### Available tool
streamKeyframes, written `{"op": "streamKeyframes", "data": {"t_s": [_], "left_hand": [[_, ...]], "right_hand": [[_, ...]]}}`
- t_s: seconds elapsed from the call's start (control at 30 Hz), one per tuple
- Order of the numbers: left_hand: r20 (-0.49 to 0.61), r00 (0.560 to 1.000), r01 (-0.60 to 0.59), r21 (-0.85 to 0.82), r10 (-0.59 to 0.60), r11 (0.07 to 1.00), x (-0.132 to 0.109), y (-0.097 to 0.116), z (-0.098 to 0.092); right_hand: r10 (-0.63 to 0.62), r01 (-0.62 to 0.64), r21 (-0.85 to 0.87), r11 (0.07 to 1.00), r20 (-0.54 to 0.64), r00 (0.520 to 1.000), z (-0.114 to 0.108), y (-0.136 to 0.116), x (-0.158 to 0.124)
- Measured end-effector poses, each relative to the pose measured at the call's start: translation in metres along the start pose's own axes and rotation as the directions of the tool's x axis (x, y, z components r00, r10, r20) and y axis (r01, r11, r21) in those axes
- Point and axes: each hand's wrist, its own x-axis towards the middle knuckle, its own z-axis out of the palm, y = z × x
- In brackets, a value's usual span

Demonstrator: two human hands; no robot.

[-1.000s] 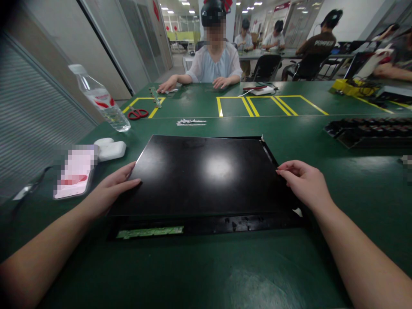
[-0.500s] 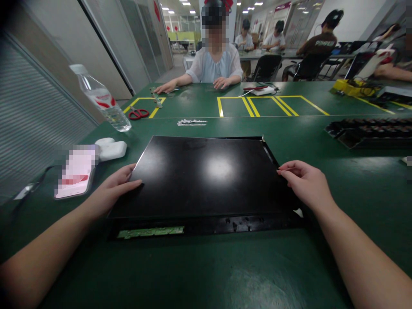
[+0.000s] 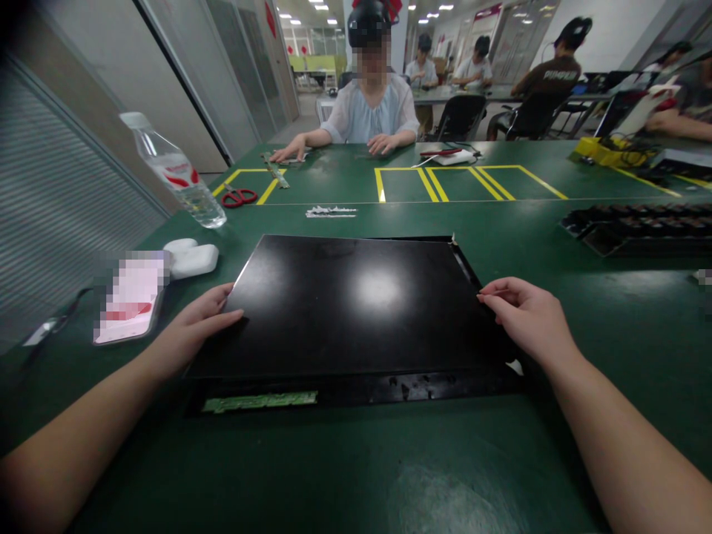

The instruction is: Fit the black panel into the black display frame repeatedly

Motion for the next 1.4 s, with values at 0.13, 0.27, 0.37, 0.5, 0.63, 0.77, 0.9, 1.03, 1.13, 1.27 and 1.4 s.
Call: {"op": "streamKeyframes", "data": {"t_s": [0.13, 0.27, 0.37, 0.5, 0.63, 0.77, 0.9, 1.03, 1.13, 1.27, 1.4], "left_hand": [[0.003, 1.0, 0.003, -0.002, -0.003, 1.0, 0.003, -0.004, -0.002], [0.001, 1.0, 0.0, -0.005, 0.0, 1.0, 0.002, -0.005, -0.003], [-0.002, 1.0, 0.011, 0.001, -0.011, 1.0, 0.002, -0.003, -0.002], [0.007, 1.0, 0.008, -0.001, -0.008, 1.0, 0.002, -0.002, -0.002], [0.011, 1.0, 0.008, 0.009, -0.008, 1.0, 0.003, -0.002, -0.003], [0.017, 1.0, 0.005, 0.019, -0.005, 1.0, 0.003, -0.002, -0.004], [0.02, 1.0, 0.018, 0.036, -0.019, 0.999, 0.003, -0.002, -0.005], [0.003, 1.0, 0.025, 0.053, -0.026, 0.998, 0.002, -0.002, -0.004], [-0.002, 1.0, 0.022, 0.053, -0.022, 0.998, 0.002, -0.003, -0.005], [0.009, 1.0, 0.01, 0.066, -0.011, 0.998, 0.003, -0.003, -0.005], [0.016, 1.0, 0.016, 0.075, -0.017, 0.997, 0.004, -0.002, -0.005]], "right_hand": [[-0.024, 0.024, -0.02, 1.0, -0.03, 0.999, -0.001, -0.006, -0.004], [-0.008, 0.008, -0.02, 1.0, -0.011, 1.0, -0.001, -0.011, -0.005], [-0.009, 0.009, -0.017, 1.0, -0.005, 1.0, -0.001, -0.01, -0.005], [0.001, -0.001, -0.018, 1.0, -0.003, 1.0, -0.002, -0.008, -0.005], [-0.011, 0.011, 0.005, 1.0, 0.003, 1.0, -0.003, -0.006, -0.005], [-0.024, 0.024, -0.001, 1.0, -0.007, 1.0, -0.003, -0.004, -0.004], [-0.017, 0.017, -0.014, 1.0, -0.01, 1.0, -0.003, -0.006, -0.006], [-0.011, 0.011, -0.007, 1.0, 0.002, 1.0, -0.002, -0.008, -0.006], [-0.025, 0.025, -0.027, 0.999, -0.007, 1.0, -0.002, -0.007, -0.005], [-0.023, 0.022, -0.035, 0.999, -0.01, 1.0, -0.001, -0.003, -0.002], [-0.025, 0.024, -0.047, 0.999, -0.02, 0.999, 0.0, 0.0, 0.0]]}}
